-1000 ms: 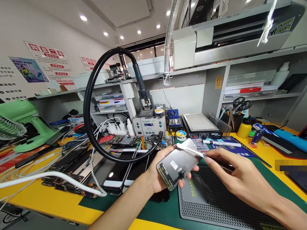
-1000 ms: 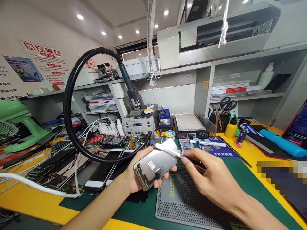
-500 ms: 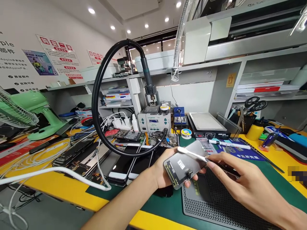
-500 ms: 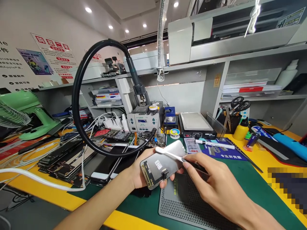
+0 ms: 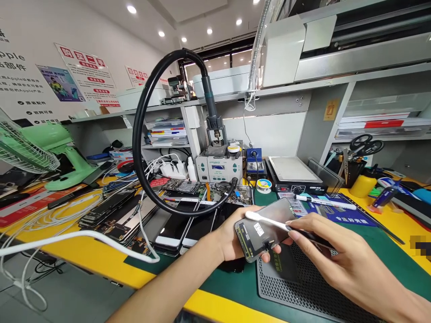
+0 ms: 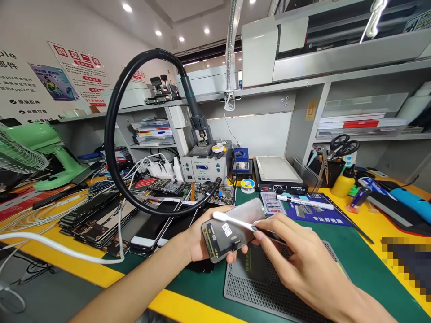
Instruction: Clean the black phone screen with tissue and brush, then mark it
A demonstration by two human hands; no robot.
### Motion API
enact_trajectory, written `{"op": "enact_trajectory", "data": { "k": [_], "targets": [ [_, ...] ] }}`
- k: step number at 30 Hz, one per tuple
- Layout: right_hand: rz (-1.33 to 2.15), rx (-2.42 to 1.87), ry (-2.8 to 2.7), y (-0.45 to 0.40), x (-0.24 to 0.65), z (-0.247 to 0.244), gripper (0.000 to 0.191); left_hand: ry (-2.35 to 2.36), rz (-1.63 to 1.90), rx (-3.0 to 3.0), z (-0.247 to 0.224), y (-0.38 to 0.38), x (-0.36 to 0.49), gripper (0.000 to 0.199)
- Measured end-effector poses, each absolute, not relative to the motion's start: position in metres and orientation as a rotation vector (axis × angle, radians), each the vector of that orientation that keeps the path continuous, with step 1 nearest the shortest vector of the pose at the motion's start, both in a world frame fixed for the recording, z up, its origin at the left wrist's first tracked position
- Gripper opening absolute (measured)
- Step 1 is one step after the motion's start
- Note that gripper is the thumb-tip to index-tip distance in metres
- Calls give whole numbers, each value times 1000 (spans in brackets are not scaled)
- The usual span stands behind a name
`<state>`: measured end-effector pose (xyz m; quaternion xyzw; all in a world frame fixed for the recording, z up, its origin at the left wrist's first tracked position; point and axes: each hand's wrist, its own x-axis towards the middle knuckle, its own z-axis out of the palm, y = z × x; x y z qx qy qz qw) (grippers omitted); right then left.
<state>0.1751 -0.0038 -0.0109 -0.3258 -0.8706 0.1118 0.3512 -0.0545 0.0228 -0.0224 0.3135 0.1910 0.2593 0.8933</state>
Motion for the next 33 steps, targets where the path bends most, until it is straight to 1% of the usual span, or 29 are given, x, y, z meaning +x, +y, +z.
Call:
{"op": "enact_trajectory", "data": {
  "k": [2,6,10,14,18,23,26,30,33],
  "targets": [
    [277,-841,-2226,-4,175,-11,14,387,547,652,-23,23,-54,65],
    [256,-741,-2270,-5,173,-10,17,424,523,661,-23,23,-54,57],
    [234,-763,-2235,-6,171,-8,18,412,534,644,-23,23,-54,61],
    [222,-708,-2274,-7,168,-7,17,437,526,682,-25,24,-53,51],
    [215,-737,-2244,-7,167,-6,17,421,560,662,-26,24,-53,59],
    [234,-691,-2273,-7,166,-5,17,432,524,683,-24,25,-52,50],
    [214,-703,-2259,-7,164,-4,17,416,531,671,-24,26,-52,51],
    [238,-675,-2282,-8,163,-4,18,439,502,683,-25,27,-52,46],
    [228,-695,-2258,-8,163,-5,18,426,509,670,-25,27,-52,48]
  ]
}}
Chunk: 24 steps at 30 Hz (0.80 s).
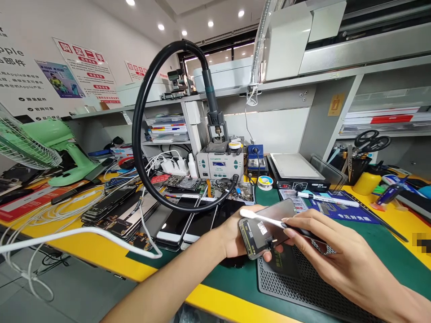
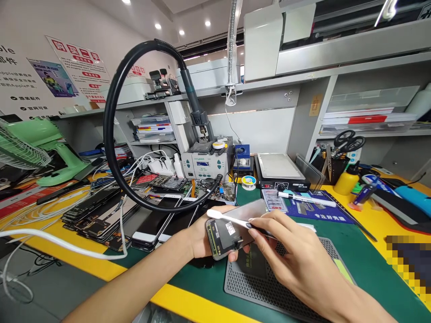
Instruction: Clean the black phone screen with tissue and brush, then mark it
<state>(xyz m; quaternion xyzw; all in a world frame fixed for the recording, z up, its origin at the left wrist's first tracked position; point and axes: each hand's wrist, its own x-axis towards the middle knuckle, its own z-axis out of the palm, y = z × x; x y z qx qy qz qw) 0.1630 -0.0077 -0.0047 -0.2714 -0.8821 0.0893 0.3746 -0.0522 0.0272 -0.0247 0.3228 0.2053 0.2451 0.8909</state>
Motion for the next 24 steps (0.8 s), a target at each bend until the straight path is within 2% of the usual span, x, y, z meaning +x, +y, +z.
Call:
{"op": "enact_trajectory", "data": {
  "k": [19,24],
  "targets": [
    [253,-677,-2291,-7,161,-5,19,437,530,671,-22,24,-50,46],
    [208,-738,-2209,-8,163,-4,18,411,520,598,-21,25,-53,58]
  ]
}}
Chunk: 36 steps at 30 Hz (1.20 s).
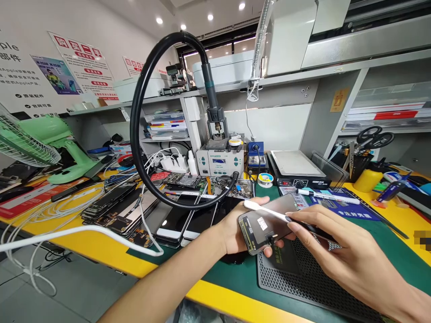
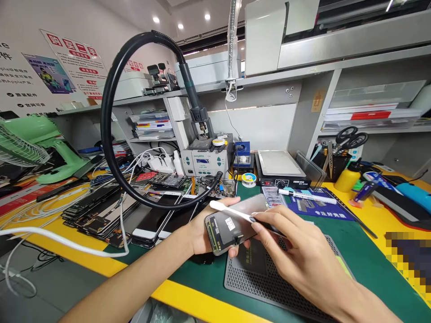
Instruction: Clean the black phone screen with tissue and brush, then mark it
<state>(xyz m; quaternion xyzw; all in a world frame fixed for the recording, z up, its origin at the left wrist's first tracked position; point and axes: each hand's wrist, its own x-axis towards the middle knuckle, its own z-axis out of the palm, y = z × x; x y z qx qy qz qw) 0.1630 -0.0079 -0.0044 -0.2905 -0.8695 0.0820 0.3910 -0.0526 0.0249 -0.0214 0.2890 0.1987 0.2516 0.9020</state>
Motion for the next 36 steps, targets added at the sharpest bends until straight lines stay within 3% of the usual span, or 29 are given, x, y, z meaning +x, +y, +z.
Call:
{"op": "enact_trajectory", "data": {
  "k": [12,36],
  "targets": [
    [362,-804,-2209,-11,163,-7,14,360,701,525,-13,25,-56,54],
    [347,-765,-2270,-9,166,-12,12,340,1090,577,1,9,-55,58]
  ]
}}
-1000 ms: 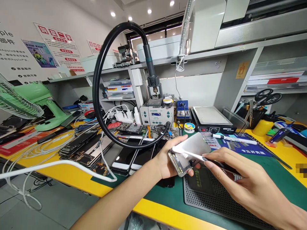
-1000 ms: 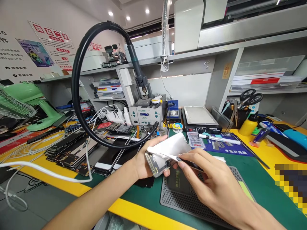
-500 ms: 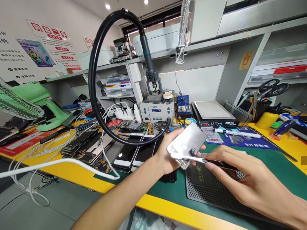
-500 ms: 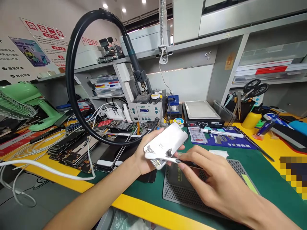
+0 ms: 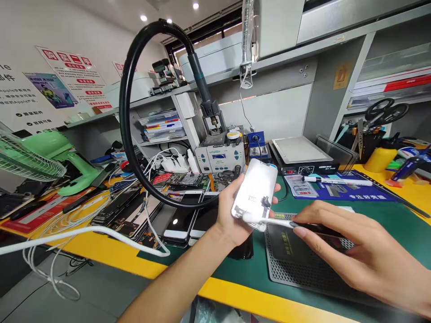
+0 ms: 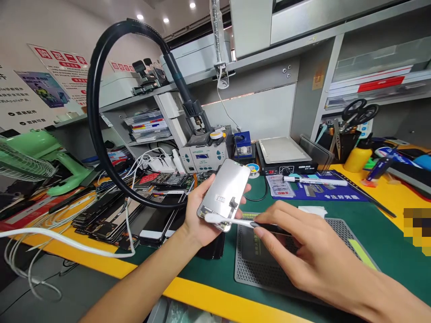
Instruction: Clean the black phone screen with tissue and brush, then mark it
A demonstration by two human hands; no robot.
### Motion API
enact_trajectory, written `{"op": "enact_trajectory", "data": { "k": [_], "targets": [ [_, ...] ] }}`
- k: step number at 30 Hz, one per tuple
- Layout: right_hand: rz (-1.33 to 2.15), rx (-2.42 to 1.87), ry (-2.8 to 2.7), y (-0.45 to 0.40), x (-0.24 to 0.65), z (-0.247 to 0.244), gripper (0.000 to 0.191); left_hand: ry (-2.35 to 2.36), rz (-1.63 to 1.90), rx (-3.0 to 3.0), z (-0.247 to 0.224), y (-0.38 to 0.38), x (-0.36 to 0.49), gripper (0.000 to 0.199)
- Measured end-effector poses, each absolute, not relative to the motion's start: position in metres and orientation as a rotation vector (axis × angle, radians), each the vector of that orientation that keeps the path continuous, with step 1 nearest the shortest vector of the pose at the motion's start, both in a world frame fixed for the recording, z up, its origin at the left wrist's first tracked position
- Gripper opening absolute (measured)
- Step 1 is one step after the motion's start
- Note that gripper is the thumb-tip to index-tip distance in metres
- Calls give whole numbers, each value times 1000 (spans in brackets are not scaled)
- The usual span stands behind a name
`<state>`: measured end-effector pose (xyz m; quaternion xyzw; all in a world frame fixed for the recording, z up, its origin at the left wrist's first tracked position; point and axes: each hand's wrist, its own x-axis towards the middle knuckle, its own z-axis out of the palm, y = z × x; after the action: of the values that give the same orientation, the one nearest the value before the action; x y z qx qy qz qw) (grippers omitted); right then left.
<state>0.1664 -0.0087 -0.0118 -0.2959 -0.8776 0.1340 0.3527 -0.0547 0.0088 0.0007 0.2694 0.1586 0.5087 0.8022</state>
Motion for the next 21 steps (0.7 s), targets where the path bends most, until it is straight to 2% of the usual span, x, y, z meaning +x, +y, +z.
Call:
{"op": "enact_trajectory", "data": {
  "k": [10,21],
  "targets": [
    [256,-800,-2214,-6,174,-13,10,352,1216,612,7,5,-57,63],
    [260,-842,-2243,-7,174,-17,13,345,1257,664,14,0,-59,60]
  ]
}}
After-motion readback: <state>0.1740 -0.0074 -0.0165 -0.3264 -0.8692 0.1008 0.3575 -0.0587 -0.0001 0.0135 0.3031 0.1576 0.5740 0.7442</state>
